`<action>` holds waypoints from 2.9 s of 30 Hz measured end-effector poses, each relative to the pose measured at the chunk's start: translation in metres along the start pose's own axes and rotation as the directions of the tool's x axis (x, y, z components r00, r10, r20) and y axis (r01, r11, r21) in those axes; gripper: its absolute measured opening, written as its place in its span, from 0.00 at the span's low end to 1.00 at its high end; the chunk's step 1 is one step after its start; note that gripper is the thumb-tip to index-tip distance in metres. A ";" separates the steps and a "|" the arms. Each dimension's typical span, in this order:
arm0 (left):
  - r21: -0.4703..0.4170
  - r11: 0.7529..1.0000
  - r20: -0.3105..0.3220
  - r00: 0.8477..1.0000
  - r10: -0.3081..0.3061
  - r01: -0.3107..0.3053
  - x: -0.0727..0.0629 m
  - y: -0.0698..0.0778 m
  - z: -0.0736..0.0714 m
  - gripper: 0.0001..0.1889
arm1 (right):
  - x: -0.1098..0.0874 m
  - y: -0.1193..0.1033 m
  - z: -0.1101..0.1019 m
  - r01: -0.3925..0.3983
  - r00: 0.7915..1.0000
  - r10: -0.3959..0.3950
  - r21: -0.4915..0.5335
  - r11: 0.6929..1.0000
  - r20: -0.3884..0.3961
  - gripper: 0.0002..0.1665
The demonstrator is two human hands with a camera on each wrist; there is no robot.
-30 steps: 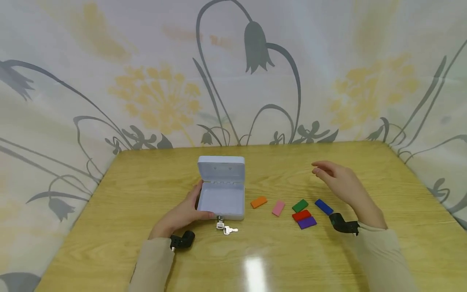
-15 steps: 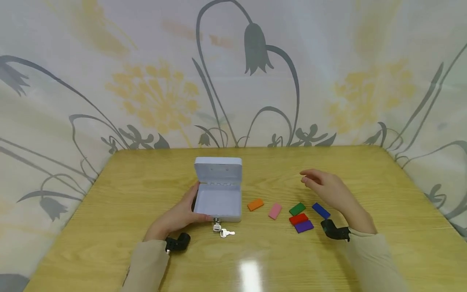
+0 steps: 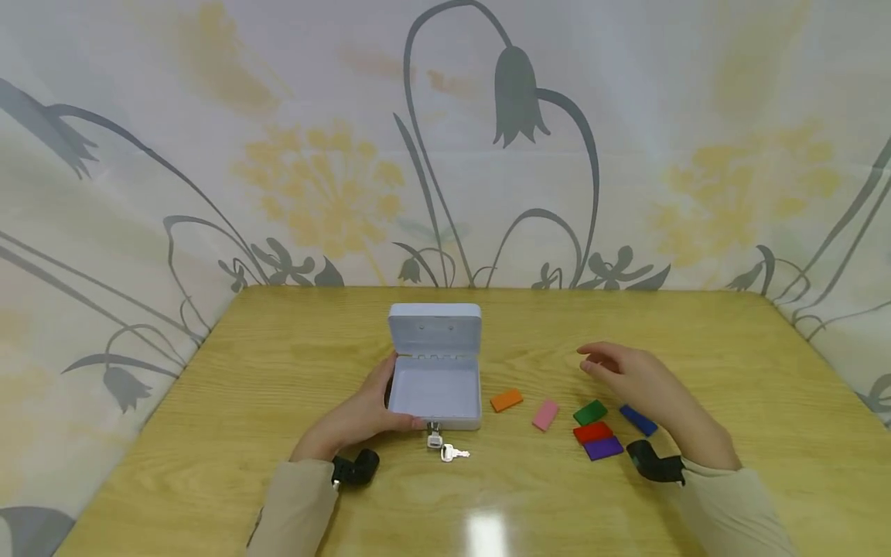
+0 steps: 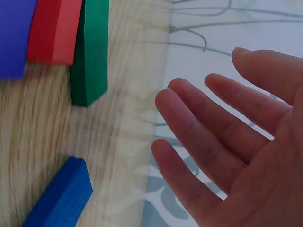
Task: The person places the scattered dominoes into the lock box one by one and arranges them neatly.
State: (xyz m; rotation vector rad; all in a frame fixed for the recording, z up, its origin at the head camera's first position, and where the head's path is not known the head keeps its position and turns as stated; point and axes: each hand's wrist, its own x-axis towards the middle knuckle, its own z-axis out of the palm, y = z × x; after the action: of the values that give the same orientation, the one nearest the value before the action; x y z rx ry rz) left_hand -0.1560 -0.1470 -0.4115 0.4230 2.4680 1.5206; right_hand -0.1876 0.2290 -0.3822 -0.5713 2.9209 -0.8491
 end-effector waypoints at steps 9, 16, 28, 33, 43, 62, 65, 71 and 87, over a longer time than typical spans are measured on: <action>0.072 0.997 -0.003 0.999 0.037 -0.037 0.002 0.000 0.000 0.57 | 0.007 -0.010 0.016 0.061 0.996 -0.062 0.022 0.998 0.068 0.22; 0.017 1.000 0.025 1.000 -0.001 0.001 -0.004 0.017 -0.002 0.57 | 0.010 -0.023 0.030 0.055 0.989 -0.058 0.024 0.998 0.138 0.23; 0.081 0.996 0.000 0.999 0.041 -0.041 0.008 -0.016 -0.001 0.58 | 0.010 -0.028 0.037 0.052 0.979 -0.030 -0.106 0.993 0.203 0.26; 0.092 0.995 -0.005 1.000 0.031 -0.030 0.008 -0.017 -0.001 0.59 | 0.008 -0.034 0.035 0.023 0.972 0.011 -0.143 0.989 0.234 0.33; 0.079 0.997 0.005 1.000 0.013 -0.013 0.004 -0.005 -0.001 0.58 | 0.004 -0.040 0.037 0.045 0.974 0.010 -0.239 0.970 0.226 0.28; 0.107 0.994 -0.028 1.000 0.007 -0.004 0.007 -0.013 0.001 0.59 | 0.005 -0.043 0.040 0.036 0.981 0.025 -0.306 0.951 0.193 0.23; 0.109 0.994 -0.028 1.000 0.005 -0.002 0.007 -0.012 0.001 0.59 | 0.006 -0.043 0.039 0.046 0.982 0.009 -0.287 0.957 0.188 0.24; 0.121 0.993 -0.030 1.000 0.000 0.003 0.007 -0.011 0.002 0.59 | 0.009 -0.043 0.038 0.071 0.988 -0.036 -0.241 0.968 0.147 0.25; 0.134 0.990 -0.024 0.999 0.044 -0.041 0.007 -0.015 0.000 0.60 | 0.015 -0.057 0.041 0.129 0.990 -0.119 -0.133 0.983 0.077 0.16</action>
State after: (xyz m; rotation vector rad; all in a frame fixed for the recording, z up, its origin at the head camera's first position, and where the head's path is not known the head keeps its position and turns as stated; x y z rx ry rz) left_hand -0.1648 -0.1504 -0.4249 0.4840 2.6068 1.3897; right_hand -0.1767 0.1578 -0.3865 -0.7835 2.9224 -0.6270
